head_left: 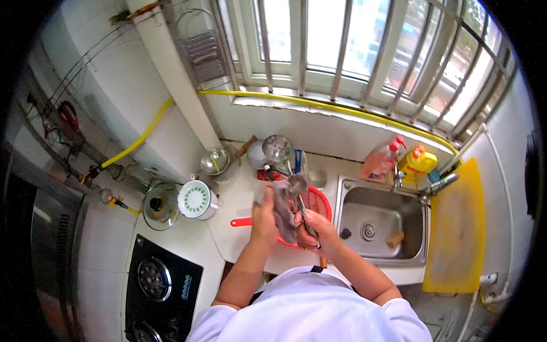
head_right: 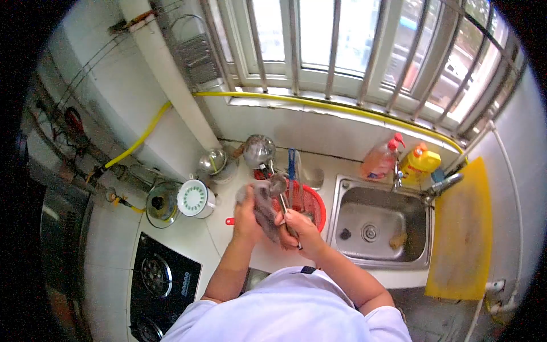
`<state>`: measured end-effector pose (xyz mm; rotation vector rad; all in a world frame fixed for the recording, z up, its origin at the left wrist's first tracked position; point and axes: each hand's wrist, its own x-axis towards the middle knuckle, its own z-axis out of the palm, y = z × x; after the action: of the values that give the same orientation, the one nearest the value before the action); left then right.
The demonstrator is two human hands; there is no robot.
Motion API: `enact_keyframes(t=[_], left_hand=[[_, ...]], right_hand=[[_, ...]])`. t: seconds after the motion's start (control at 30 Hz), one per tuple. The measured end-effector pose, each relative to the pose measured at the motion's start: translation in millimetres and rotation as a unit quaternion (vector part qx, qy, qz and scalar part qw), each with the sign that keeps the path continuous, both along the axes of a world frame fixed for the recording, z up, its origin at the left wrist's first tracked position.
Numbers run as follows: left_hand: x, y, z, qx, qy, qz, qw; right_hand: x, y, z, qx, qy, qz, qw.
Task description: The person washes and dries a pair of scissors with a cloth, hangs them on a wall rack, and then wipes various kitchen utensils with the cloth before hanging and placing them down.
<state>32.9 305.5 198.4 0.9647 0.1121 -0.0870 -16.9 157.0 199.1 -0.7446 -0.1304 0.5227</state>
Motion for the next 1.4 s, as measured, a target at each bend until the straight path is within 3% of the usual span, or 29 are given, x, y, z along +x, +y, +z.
enact_keyframes(t=[0.07, 0.1, 0.2, 0.23, 0.27, 0.33, 0.4, 0.47, 0.53, 0.63, 0.7, 0.73, 0.83, 0.87, 0.93, 0.97, 1.07, 1.1, 1.13, 1.17, 1.2, 1.27, 1.33, 1.4], left_hand=[[-3, -9, 2, -0.091, -0.026, -0.071, 0.993], [-2, -6, 9, -0.054, -0.041, -0.032, 0.997], [33, 31, -16, -0.164, -0.056, 0.135, 0.976], [41, 47, -16, -0.177, -0.056, 0.238, 0.953], [42, 62, -15, -0.180, -0.071, 0.260, 0.946], [39, 82, -17, -0.056, -0.162, 0.303, 0.937], [24, 96, -2, 0.126, -0.250, 0.259, 0.925], [13, 124, 7, 0.449, -0.278, 0.308, 0.791], [13, 146, -1, 0.423, -0.229, 0.364, 0.797], [7, 168, 2, 0.420, -0.154, 0.470, 0.761], [9, 184, 2, 0.389, -0.083, 0.510, 0.763], [11, 190, 5, 0.387, -0.086, 0.514, 0.761], [17, 201, 12, 0.325, -0.090, 0.548, 0.766], [19, 205, 11, 0.325, -0.092, 0.548, 0.765], [23, 210, 10, 0.272, -0.107, 0.548, 0.784], [21, 212, 10, 0.232, -0.104, 0.507, 0.824], [18, 214, -1, 0.258, -0.122, 0.493, 0.822], [22, 217, -20, 0.186, -0.131, 0.464, 0.856], [18, 219, -14, 0.185, -0.134, 0.462, 0.857], [12, 220, -8, 0.111, -0.127, 0.428, 0.888], [9, 222, -5, 0.037, -0.119, 0.391, 0.912], [12, 234, -21, 0.100, -0.144, 0.440, 0.881], [-6, 245, -9, -0.130, -0.138, 0.368, 0.910], [-15, 254, -18, -0.141, -0.122, 0.385, 0.904]], right_hand=[[3, 16, -5, -0.072, -0.011, 0.012, 0.997], [1, 23, -1, -0.109, -0.010, 0.007, 0.994], [-7, 37, -6, -0.175, -0.058, 0.061, 0.981], [-10, 43, -7, -0.198, -0.062, 0.065, 0.976], [-12, 48, -6, -0.218, -0.063, 0.066, 0.972], [-7, 56, 4, -0.239, -0.056, 0.107, 0.963], [4, 60, 13, -0.265, -0.076, 0.147, 0.950], [23, 58, 24, -0.291, -0.060, 0.248, 0.922], [47, 56, 53, -0.357, -0.083, 0.308, 0.878], [65, 75, 88, -0.361, -0.112, 0.283, 0.882], [60, 100, 126, -0.147, -0.189, 0.258, 0.936], [62, 111, 125, -0.147, -0.194, 0.259, 0.935], [70, 156, 105, -0.178, -0.324, 0.118, 0.922], [72, 173, 97, -0.178, -0.326, 0.117, 0.921], [74, 202, 92, -0.141, -0.356, -0.066, 0.921], [80, 214, 99, -0.162, -0.357, -0.109, 0.913], [111, 245, 122, -0.212, -0.398, -0.122, 0.884], [121, 257, 125, -0.211, -0.399, -0.126, 0.883], [129, 268, 126, -0.253, -0.428, -0.103, 0.862], [136, 279, 131, -0.296, -0.455, -0.080, 0.836], [140, 291, 142, -0.296, -0.457, -0.083, 0.835], [149, 320, 170, -0.246, -0.425, -0.007, 0.871], [170, 347, 203, -0.255, -0.442, 0.003, 0.860], [191, 374, 231, -0.251, -0.449, 0.035, 0.857]])
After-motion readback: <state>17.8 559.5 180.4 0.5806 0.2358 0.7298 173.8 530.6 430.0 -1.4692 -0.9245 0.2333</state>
